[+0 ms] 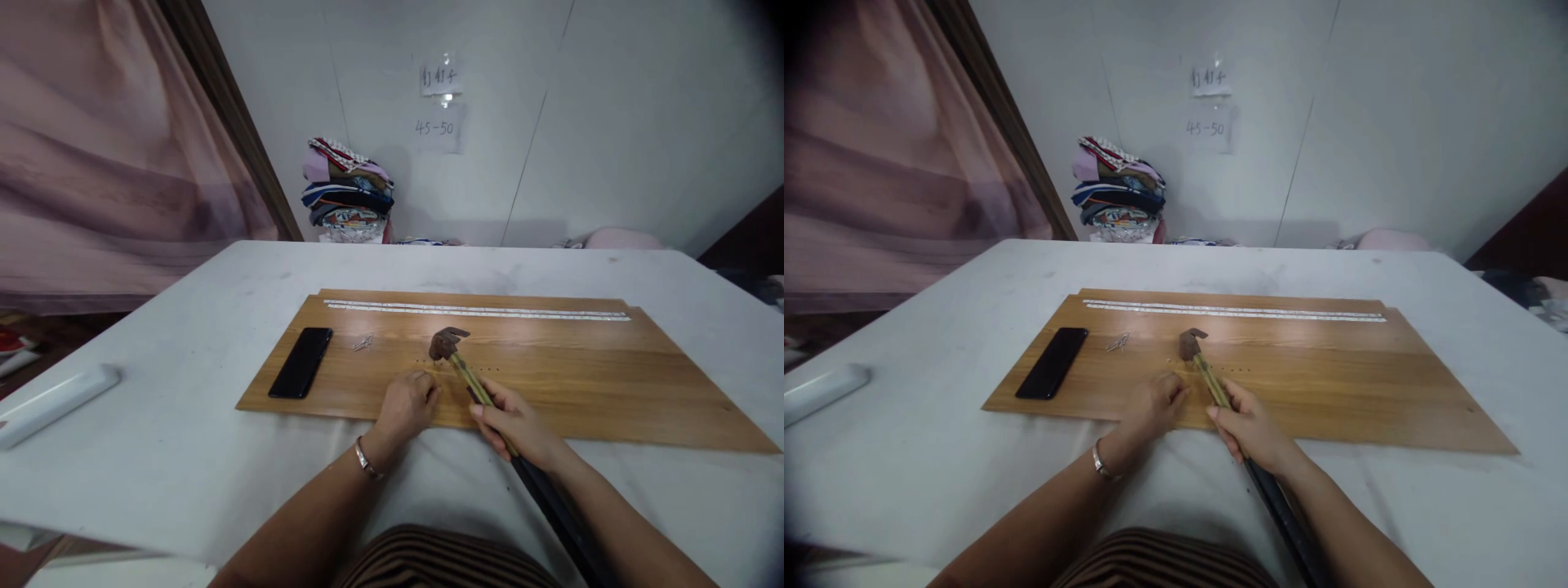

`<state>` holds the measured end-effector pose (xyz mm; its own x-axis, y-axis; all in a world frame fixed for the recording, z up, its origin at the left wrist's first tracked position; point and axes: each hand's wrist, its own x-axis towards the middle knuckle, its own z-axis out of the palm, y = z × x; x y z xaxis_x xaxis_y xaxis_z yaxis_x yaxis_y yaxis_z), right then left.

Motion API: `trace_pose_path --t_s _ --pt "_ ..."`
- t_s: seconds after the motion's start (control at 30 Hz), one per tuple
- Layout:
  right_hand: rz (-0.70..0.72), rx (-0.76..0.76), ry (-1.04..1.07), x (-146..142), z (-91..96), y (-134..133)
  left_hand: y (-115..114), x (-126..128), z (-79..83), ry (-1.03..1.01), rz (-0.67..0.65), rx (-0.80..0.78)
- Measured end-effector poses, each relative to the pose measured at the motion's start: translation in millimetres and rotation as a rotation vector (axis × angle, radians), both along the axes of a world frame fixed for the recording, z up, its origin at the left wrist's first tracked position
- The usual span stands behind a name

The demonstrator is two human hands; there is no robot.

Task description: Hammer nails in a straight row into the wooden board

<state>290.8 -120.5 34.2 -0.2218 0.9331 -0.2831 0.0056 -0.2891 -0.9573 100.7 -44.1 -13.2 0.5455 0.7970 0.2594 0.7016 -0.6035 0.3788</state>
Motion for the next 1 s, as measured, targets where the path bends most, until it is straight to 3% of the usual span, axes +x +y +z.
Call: trace_pose_path --t_s 0.67,1.0 --pt "-0.007 0.024 0.013 -1.5 4.6 -0.8 1.0 -0.8 -2.7 -0.012 -0.01 -0.009" --pt "0.023 0.027 0.01 -1.7 -2.6 2.0 1.9 -1.1 -4.8 -0.029 -0.016 -0.029"
